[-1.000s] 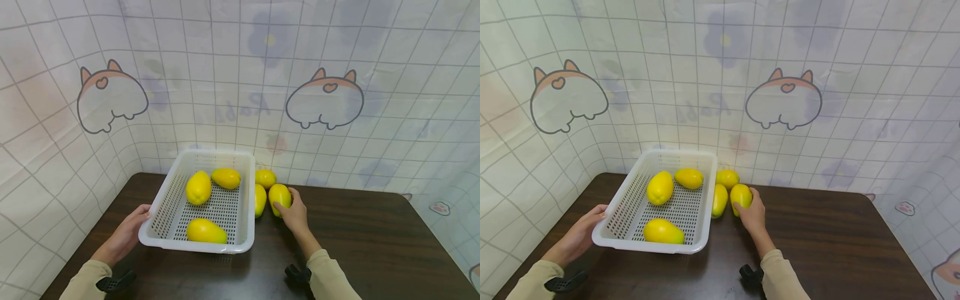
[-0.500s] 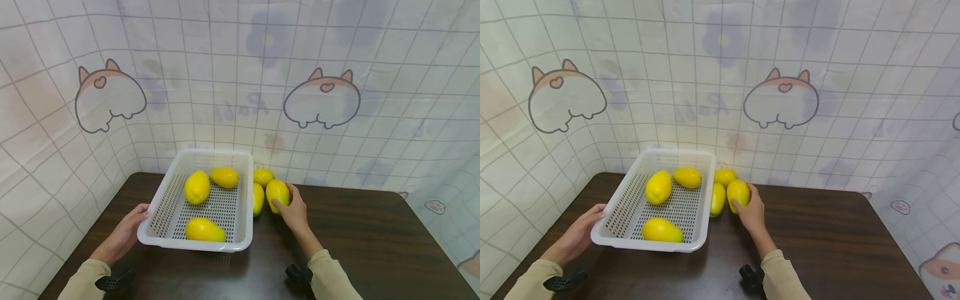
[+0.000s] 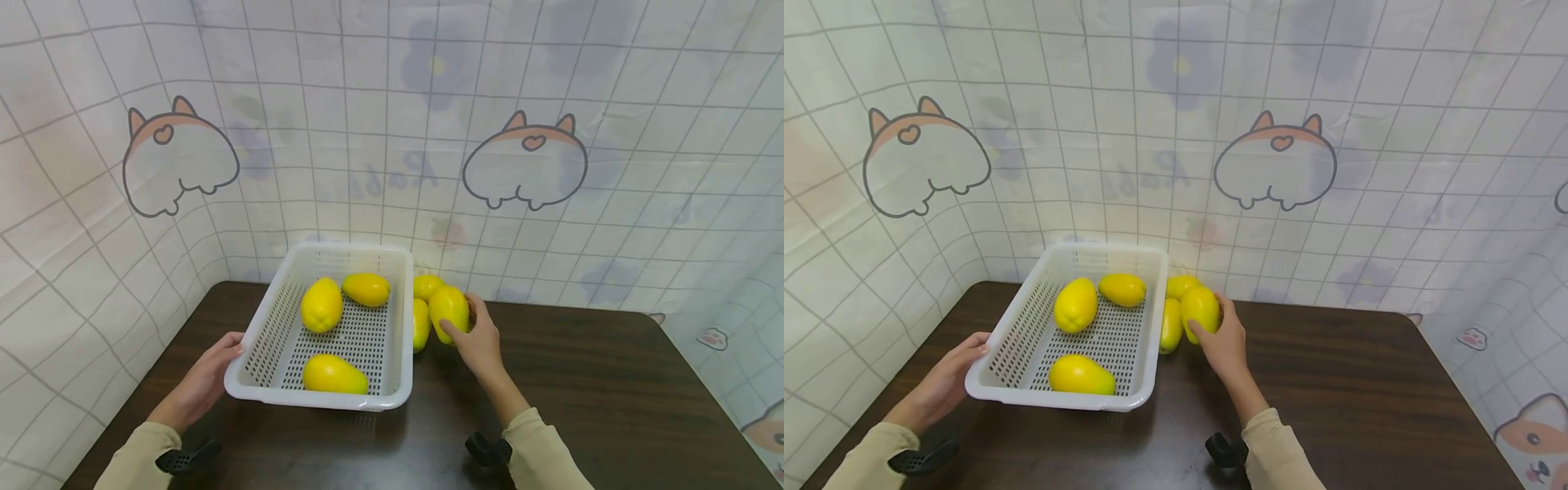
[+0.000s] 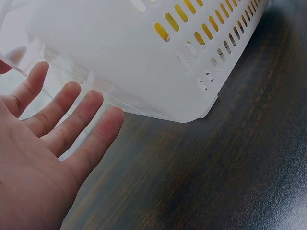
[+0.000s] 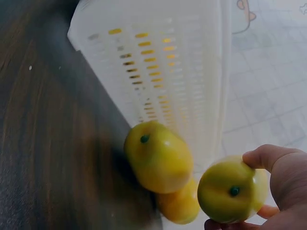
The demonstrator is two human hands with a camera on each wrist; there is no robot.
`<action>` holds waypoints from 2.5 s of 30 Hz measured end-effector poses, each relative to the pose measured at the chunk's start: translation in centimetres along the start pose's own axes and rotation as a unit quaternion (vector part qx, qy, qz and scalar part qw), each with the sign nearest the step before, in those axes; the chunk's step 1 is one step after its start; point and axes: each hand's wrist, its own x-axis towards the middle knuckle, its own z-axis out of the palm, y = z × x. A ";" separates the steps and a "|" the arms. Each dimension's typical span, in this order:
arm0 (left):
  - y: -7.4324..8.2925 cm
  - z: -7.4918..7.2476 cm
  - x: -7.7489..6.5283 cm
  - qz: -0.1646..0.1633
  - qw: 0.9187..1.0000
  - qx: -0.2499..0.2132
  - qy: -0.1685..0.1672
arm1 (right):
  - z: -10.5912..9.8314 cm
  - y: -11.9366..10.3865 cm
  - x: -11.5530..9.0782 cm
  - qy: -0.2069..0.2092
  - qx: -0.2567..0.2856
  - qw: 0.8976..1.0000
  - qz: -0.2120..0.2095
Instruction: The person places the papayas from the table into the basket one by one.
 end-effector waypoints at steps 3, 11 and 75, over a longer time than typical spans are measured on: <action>0.0 0.0 0.0 0.000 1.000 0.002 0.001 | -0.1 -0.6 -0.2 -0.003 0.011 1.000 -0.006; -0.1 0.0 -0.1 0.002 1.000 0.005 0.002 | -0.3 -2.0 -0.7 -0.010 0.030 0.999 -0.026; -0.1 0.0 0.0 0.006 1.000 0.007 0.003 | -0.1 -5.9 -2.7 -0.083 0.106 0.988 -0.072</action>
